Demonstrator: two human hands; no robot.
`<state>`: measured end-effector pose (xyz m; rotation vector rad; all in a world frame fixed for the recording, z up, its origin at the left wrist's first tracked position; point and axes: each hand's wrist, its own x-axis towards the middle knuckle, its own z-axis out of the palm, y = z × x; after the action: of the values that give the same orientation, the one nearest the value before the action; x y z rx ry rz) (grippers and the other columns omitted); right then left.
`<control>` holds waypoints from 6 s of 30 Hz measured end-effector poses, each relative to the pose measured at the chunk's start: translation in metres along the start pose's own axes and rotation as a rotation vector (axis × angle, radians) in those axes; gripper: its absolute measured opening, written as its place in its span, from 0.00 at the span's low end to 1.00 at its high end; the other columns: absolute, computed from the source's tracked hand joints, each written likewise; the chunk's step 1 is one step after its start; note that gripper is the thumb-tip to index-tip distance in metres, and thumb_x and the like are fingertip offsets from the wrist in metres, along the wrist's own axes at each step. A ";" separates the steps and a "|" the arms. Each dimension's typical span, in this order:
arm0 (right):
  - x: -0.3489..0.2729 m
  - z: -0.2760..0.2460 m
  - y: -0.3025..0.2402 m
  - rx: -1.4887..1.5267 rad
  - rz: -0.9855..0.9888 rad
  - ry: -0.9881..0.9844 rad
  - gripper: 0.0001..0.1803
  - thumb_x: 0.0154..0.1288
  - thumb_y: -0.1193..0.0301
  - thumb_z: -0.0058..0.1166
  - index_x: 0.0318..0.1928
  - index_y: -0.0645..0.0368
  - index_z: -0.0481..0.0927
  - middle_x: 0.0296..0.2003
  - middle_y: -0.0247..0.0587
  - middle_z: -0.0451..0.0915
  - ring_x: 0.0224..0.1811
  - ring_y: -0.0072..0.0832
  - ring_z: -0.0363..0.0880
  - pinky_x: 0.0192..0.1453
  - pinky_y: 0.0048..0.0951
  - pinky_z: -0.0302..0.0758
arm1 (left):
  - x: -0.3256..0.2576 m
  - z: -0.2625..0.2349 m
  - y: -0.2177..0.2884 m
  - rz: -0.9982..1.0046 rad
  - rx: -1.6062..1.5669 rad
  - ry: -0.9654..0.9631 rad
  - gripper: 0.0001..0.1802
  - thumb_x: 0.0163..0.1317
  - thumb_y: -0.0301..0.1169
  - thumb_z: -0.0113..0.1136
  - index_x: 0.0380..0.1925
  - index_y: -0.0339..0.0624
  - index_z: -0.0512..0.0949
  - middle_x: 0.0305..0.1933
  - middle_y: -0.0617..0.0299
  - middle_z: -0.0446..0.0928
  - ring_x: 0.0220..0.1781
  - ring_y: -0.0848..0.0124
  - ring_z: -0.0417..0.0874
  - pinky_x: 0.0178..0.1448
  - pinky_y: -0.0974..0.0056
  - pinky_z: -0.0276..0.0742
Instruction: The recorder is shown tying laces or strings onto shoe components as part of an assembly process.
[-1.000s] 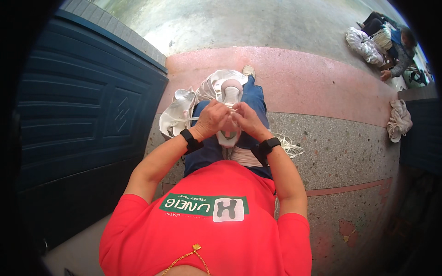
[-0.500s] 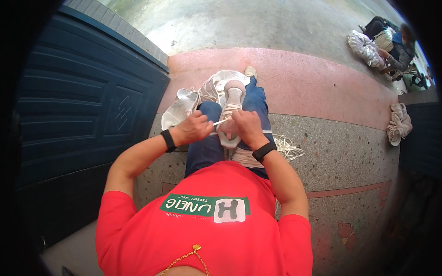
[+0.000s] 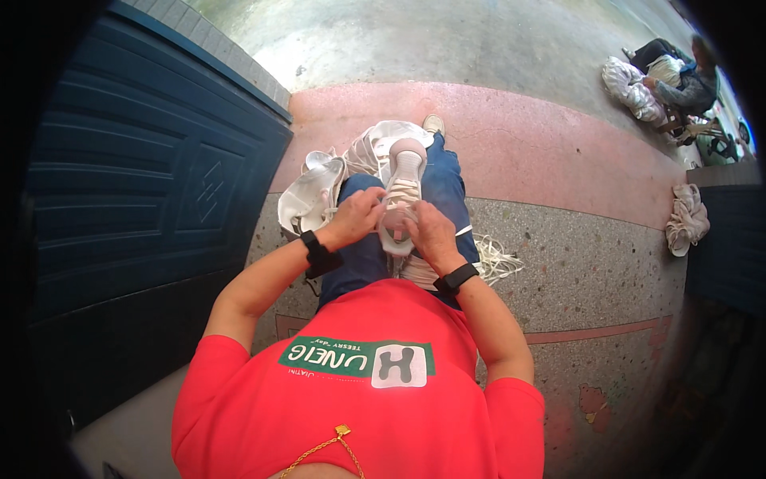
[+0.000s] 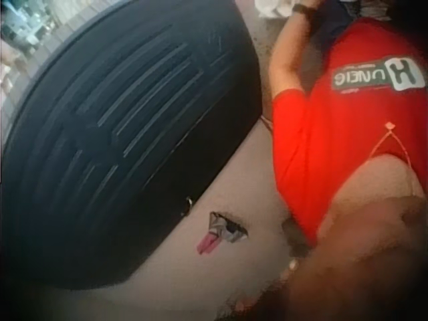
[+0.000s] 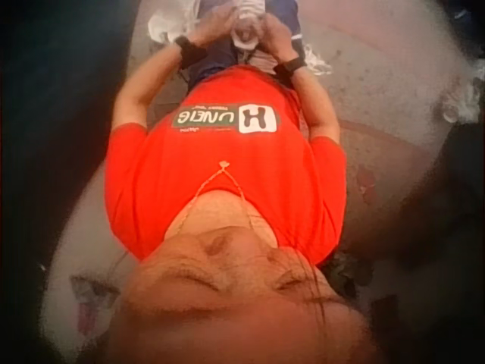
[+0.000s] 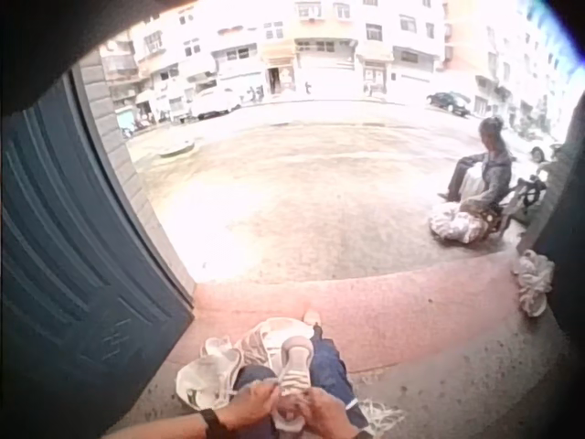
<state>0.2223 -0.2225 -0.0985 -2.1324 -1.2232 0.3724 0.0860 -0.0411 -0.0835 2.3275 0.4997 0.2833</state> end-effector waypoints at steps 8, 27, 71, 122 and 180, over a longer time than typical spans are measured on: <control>0.000 -0.005 0.009 -0.131 -0.202 -0.041 0.09 0.69 0.66 0.59 0.47 0.49 0.79 0.33 0.41 0.80 0.30 0.48 0.83 0.31 0.46 0.79 | 0.032 -0.003 0.003 -0.420 -0.253 -0.330 0.12 0.60 0.33 0.65 0.41 0.39 0.79 0.30 0.44 0.84 0.35 0.44 0.87 0.40 0.47 0.81; 0.055 -0.012 -0.011 -0.071 0.371 -0.362 0.22 0.60 0.57 0.55 0.33 0.66 0.88 0.35 0.64 0.85 0.42 0.58 0.86 0.48 0.52 0.81 | 0.045 -0.011 0.021 -0.127 0.339 -0.465 0.09 0.58 0.35 0.62 0.36 0.47 0.86 0.36 0.46 0.85 0.43 0.47 0.88 0.47 0.45 0.81; 0.045 -0.123 -0.044 1.291 0.472 0.270 0.14 0.80 0.70 0.46 0.59 0.62 0.76 0.31 0.31 0.74 0.27 0.21 0.73 0.40 0.33 0.82 | 0.012 -0.147 0.066 -0.608 -1.332 0.209 0.09 0.80 0.32 0.44 0.49 0.40 0.71 0.43 0.51 0.83 0.37 0.62 0.87 0.47 0.55 0.88; -0.002 0.002 0.043 0.042 0.337 -0.110 0.19 0.74 0.61 0.51 0.41 0.65 0.85 0.35 0.61 0.85 0.40 0.56 0.86 0.46 0.48 0.80 | -0.016 0.000 -0.025 -0.046 0.075 -0.053 0.07 0.67 0.29 0.61 0.34 0.36 0.83 0.35 0.48 0.83 0.42 0.48 0.81 0.49 0.48 0.76; 0.042 0.001 -0.003 -0.739 -0.268 -0.196 0.05 0.59 0.69 0.56 0.29 0.50 0.84 0.38 0.38 0.80 0.47 0.37 0.77 0.47 0.41 0.69 | 0.017 0.005 -0.017 0.144 0.322 0.149 0.14 0.59 0.23 0.60 0.45 0.43 0.83 0.48 0.54 0.81 0.51 0.52 0.78 0.54 0.51 0.76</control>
<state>0.2417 -0.1856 -0.0938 -2.5098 -1.9619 -0.0061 0.0980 -0.0259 -0.0974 2.6746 0.4793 0.4775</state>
